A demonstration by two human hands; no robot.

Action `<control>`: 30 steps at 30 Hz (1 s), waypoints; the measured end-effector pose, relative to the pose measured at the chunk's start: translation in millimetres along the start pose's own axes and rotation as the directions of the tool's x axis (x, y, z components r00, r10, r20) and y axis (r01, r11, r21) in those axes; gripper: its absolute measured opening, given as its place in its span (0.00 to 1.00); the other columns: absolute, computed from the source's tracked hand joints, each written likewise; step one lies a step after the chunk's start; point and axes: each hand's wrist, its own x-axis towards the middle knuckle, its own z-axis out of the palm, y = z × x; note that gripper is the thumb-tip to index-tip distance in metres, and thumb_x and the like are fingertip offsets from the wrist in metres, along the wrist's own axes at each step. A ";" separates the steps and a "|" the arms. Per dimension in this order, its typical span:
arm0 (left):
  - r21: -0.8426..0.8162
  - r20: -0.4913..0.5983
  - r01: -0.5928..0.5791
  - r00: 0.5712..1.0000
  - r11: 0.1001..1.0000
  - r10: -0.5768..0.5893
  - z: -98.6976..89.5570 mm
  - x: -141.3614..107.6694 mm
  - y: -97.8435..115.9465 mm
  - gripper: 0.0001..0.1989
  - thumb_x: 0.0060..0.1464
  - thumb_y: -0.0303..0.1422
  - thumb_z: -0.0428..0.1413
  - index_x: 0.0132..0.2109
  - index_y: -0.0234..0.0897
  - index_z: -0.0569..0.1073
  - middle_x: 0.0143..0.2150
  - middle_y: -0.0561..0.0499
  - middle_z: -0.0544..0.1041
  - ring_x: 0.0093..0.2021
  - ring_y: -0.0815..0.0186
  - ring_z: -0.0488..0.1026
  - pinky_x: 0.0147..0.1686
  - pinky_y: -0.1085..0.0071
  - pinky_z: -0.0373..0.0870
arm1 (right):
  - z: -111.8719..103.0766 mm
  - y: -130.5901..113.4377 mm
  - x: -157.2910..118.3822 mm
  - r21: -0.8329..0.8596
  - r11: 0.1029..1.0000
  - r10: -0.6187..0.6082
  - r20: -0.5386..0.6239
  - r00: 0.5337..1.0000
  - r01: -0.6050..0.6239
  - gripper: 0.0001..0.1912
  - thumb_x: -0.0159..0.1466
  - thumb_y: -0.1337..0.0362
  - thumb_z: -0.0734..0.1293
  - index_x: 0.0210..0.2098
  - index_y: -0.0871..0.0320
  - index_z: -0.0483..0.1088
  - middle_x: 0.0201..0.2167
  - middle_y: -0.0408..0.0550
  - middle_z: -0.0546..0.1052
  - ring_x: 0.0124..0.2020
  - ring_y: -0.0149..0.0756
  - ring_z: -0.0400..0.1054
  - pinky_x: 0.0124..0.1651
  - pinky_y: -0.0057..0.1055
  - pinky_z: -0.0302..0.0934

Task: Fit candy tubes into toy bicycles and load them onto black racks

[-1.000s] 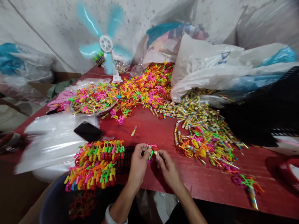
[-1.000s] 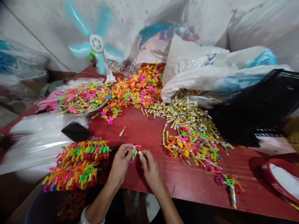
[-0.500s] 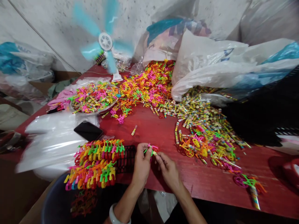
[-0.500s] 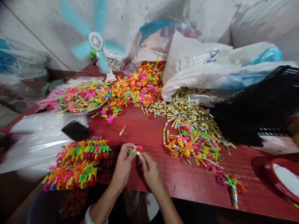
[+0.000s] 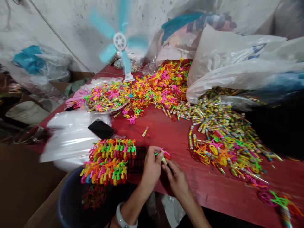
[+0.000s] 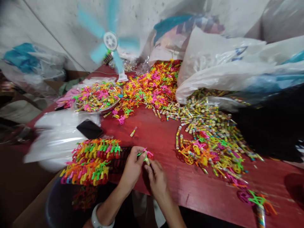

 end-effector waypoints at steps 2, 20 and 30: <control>0.075 -0.004 -0.084 0.996 0.994 0.084 -6.9 -3.6 10.2 0.06 0.55 0.30 0.52 0.41 0.38 0.71 0.40 0.47 0.74 0.42 0.62 0.72 0.44 0.65 0.68 | -2.8 -1.5 3.9 -0.104 0.993 -0.065 -0.044 0.997 0.060 0.13 0.66 0.57 0.60 0.39 0.54 0.75 0.33 0.51 0.75 0.36 0.42 0.69 0.39 0.36 0.65; 0.933 0.038 -0.217 0.853 0.288 0.520 -153.2 -8.3 4.9 0.28 0.61 0.46 0.45 0.62 0.32 0.64 0.65 0.37 0.62 0.68 0.50 0.51 0.65 0.48 0.47 | 15.6 -10.6 -1.9 0.062 0.997 0.033 0.025 0.999 -0.034 0.11 0.61 0.56 0.66 0.38 0.56 0.72 0.36 0.51 0.77 0.37 0.42 0.72 0.42 0.38 0.68; 0.867 0.061 -0.318 0.831 0.383 0.553 -89.9 2.2 14.2 0.27 0.61 0.45 0.47 0.61 0.33 0.65 0.63 0.39 0.64 0.67 0.50 0.53 0.65 0.49 0.46 | 17.8 -9.3 -0.9 0.115 0.993 0.038 -0.113 0.993 -0.025 0.09 0.60 0.59 0.66 0.37 0.54 0.74 0.35 0.51 0.79 0.36 0.42 0.75 0.38 0.37 0.70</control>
